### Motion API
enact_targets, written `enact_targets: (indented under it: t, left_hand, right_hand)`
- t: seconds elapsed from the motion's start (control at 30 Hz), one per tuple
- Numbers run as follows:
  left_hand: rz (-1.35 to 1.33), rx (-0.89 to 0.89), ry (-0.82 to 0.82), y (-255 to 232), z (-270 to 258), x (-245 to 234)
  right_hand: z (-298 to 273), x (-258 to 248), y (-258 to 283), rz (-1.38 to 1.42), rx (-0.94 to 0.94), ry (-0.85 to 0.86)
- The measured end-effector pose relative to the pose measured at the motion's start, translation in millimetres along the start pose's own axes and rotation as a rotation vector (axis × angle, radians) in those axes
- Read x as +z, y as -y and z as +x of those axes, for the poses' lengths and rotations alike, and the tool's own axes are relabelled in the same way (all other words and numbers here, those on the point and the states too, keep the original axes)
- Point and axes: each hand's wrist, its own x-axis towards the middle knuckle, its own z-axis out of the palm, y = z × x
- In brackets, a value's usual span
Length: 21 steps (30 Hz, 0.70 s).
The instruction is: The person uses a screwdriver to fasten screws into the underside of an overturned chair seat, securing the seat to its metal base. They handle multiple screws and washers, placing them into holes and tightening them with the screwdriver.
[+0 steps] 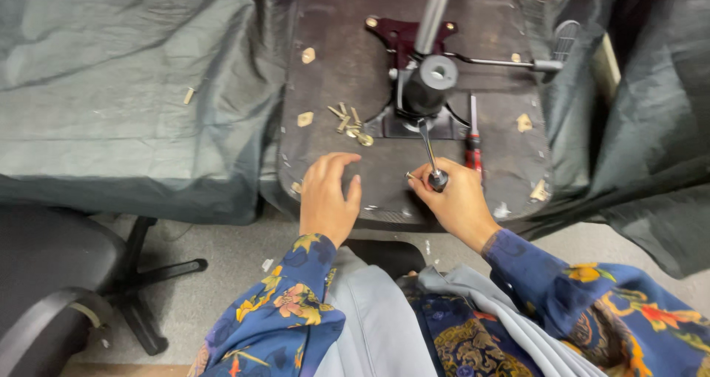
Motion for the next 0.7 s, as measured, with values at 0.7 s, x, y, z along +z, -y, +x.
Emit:
enact_targets:
  t: [0.7]
  left_hand:
    - [0.187, 0.190, 0.592, 141.5, 96.4, -30.5]
  right_hand:
    - [34.5, 90.2, 38.6, -0.359, 0.197, -0.195]
